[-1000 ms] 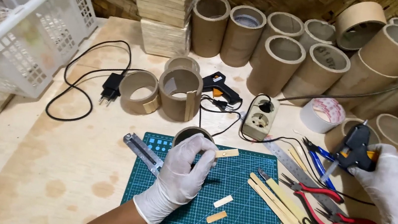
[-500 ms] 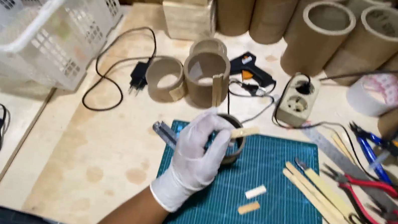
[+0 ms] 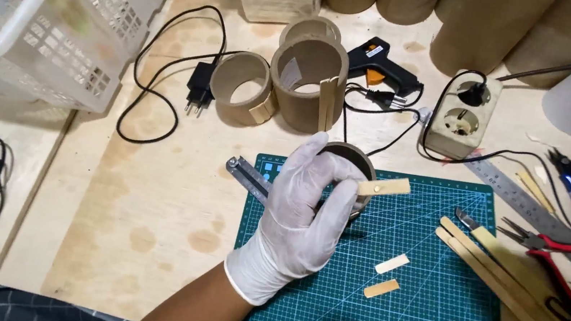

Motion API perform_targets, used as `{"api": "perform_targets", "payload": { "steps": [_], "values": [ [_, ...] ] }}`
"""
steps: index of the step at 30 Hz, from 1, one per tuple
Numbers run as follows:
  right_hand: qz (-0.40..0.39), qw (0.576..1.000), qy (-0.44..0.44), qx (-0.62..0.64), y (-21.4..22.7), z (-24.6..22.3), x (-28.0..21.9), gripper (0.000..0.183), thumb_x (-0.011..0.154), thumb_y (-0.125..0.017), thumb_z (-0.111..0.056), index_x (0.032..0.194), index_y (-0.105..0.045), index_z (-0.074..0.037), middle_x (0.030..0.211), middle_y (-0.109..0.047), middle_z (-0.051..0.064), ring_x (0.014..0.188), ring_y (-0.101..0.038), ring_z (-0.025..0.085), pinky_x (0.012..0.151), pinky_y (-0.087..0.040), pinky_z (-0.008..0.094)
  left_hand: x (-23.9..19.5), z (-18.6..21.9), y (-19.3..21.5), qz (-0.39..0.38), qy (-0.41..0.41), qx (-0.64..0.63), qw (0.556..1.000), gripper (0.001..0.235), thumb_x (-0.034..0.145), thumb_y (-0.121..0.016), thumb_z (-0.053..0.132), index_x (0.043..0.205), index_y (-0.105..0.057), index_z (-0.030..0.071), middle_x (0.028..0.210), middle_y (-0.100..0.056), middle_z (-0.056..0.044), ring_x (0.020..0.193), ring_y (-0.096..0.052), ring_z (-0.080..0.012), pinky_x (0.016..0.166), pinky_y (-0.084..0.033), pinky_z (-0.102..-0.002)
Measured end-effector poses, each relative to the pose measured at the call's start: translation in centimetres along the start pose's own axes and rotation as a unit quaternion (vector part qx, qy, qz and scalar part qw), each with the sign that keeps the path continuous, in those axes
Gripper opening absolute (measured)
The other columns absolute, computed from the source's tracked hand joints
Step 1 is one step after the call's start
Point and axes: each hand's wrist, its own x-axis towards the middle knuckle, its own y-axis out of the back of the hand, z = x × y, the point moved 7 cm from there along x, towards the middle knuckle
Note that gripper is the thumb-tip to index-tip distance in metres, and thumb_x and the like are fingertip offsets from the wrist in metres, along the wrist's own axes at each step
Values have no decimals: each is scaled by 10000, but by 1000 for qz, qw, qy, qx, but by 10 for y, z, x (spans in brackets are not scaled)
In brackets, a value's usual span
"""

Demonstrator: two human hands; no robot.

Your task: Attaching small wooden sticks to a cardboard tube using a hot glue gun to create a decorative object.

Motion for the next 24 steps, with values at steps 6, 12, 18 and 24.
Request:
{"api": "perform_targets", "payload": {
  "steps": [6, 12, 18, 24],
  "values": [
    [300, 929, 187, 111, 152, -188, -17, 314, 892, -812, -175, 1188, -708, -149, 1135, -761, 94, 969, -745, 320, 842, -566, 496, -2, 12, -7, -63, 43, -53, 996, 141, 1009, -440, 84, 944, -564, 74, 816, -599, -18, 742, -600, -210, 1210, -289, -541],
    [365, 900, 233, 42, 164, -200, -21, 209, 955, -851, -150, 1126, -730, -153, 1054, -794, 64, 883, -743, 270, 768, -568, 445, 1, 16, -8, -77, 56, -91, 991, 169, 1028, -438, 113, 930, -575, 101, 767, -611, 24, 698, -581, -183, 1233, -264, -528],
    [408, 888, 212, -8, 151, -193, -29, 248, 956, -881, -190, 1160, -746, -228, 1059, -784, 1, 910, -736, 247, 778, -575, 402, -6, 7, -22, -111, 82, -104, 985, 223, 1018, -420, 128, 882, -597, 126, 780, -609, 56, 694, -612, -157, 1250, -237, -640],
    [425, 878, 177, 126, 146, -180, -27, 221, 966, -836, -81, 1122, -685, -121, 1025, -693, 74, 885, -704, 263, 793, -552, 412, 6, 4, -8, -102, -21, 40, 994, 194, 982, -514, 237, 993, -639, 89, 903, -711, -44, 858, -649, -248, 1033, -364, -549]
  ]
}}
